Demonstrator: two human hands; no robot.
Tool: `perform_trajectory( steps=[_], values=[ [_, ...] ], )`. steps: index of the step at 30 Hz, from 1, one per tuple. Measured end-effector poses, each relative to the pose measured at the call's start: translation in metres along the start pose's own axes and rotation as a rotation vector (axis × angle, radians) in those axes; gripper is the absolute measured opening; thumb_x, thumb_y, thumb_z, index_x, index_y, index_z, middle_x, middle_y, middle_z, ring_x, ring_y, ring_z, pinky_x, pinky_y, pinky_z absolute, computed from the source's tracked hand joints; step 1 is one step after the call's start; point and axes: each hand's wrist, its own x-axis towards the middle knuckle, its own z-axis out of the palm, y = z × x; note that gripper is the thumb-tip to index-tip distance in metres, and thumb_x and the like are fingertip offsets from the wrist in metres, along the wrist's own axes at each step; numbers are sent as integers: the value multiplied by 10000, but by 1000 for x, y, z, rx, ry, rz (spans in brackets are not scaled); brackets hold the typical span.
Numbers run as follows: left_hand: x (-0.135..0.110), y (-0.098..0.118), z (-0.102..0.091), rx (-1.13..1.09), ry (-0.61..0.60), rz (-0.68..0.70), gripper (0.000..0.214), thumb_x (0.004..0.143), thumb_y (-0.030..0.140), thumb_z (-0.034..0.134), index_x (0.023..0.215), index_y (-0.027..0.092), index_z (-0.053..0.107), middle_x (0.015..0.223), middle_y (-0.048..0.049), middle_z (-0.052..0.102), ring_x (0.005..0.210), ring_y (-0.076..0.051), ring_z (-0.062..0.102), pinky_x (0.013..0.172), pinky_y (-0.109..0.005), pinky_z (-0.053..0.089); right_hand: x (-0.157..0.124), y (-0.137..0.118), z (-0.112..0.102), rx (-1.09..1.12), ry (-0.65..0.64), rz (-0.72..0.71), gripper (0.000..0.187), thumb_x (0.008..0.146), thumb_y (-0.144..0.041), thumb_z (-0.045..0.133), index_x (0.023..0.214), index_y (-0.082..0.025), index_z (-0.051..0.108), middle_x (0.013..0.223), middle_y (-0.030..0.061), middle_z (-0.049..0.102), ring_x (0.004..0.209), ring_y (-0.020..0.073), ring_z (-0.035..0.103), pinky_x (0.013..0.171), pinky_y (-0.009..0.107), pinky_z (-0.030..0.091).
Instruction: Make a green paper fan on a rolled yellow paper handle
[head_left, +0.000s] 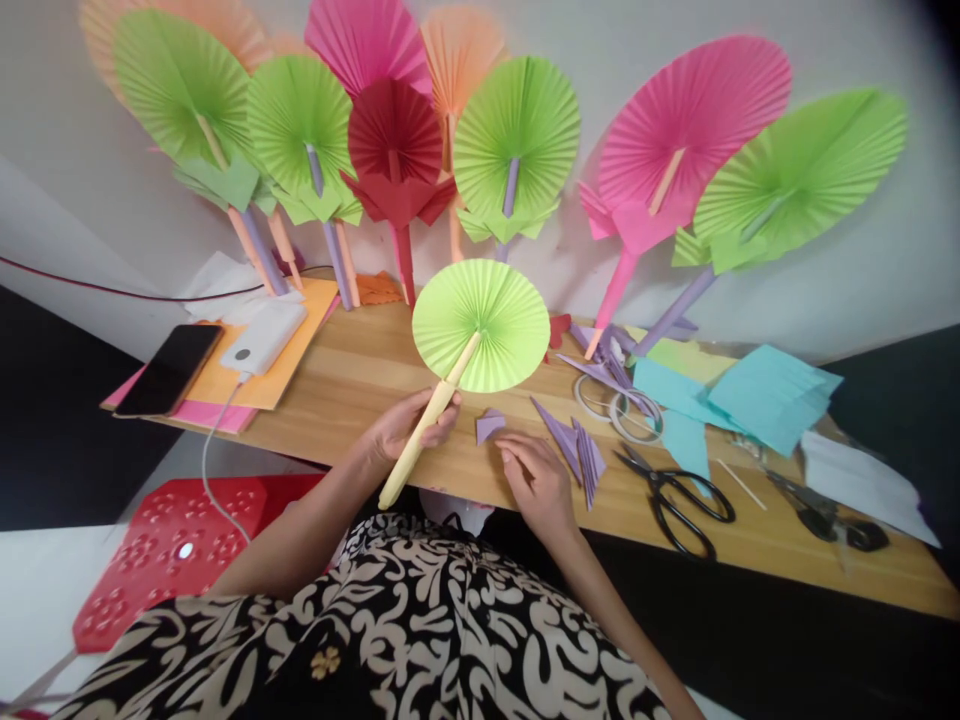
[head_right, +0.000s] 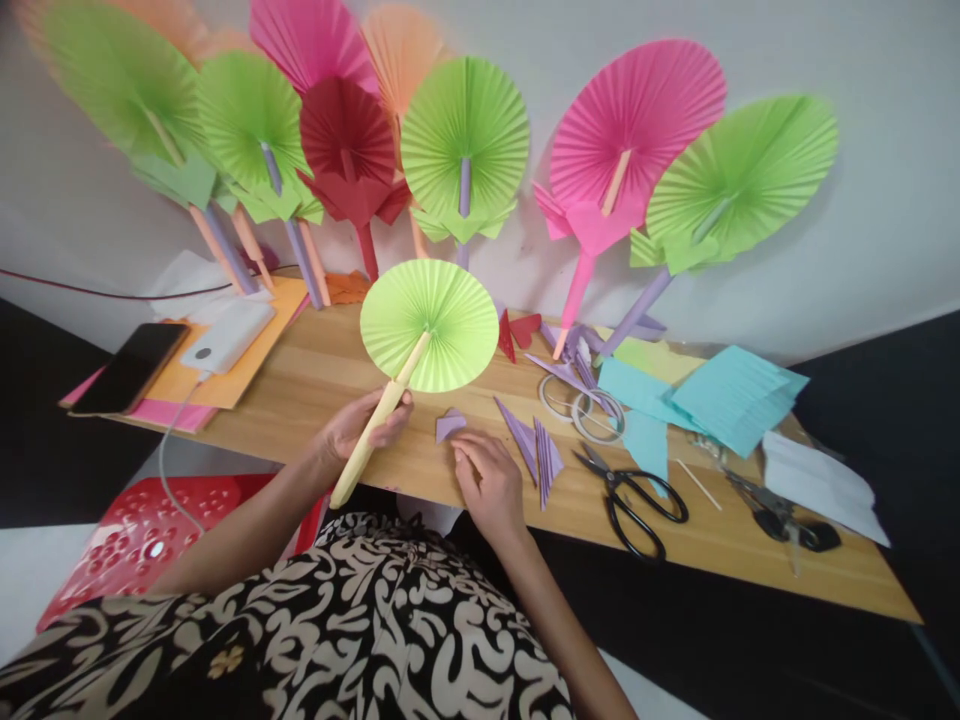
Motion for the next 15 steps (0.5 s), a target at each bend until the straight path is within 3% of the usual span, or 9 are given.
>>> perform_trajectory(
  steps=[5, 8, 11, 15],
  values=[
    [-9, 21, 19, 357, 35, 132, 299, 911, 409, 586, 918, 118, 653, 625, -7, 564, 398, -67, 419, 401, -198, 330, 2, -5, 3, -84, 17, -39, 264, 948, -226, 557, 1169, -228, 701, 1192, 104, 722, 1155, 249, 641, 1010, 463, 511],
    [-12, 37, 33, 813, 100, 211, 374, 914, 492, 577, 876, 130, 663, 687, -29, 611, 501, -98, 494, 510, -230, 385, 4, -2, 8, -161, -96, -56, 319, 945, -278, 585, 1249, -221, 664, 1288, 119, 681, 1227, 264, 602, 1062, 486, 484],
    [-7, 42, 39, 1273, 230, 252, 412, 954, 476, 486, 711, 162, 597, 596, 5, 534, 547, -110, 478, 576, -232, 362, 4, -2, 10, -171, -204, -112, 356, 949, -289, 586, 1296, -224, 638, 1329, 119, 658, 1250, 258, 589, 1077, 484, 484],
    [8, 33, 33, 1724, 367, 309, 352, 952, 425, 439, 765, 184, 613, 684, -31, 622, 644, -163, 522, 610, -257, 317, -2, -12, 1, -93, -175, -174, 325, 980, -230, 515, 1276, -248, 648, 1323, 85, 668, 1272, 216, 583, 1079, 451, 497]
  ],
)
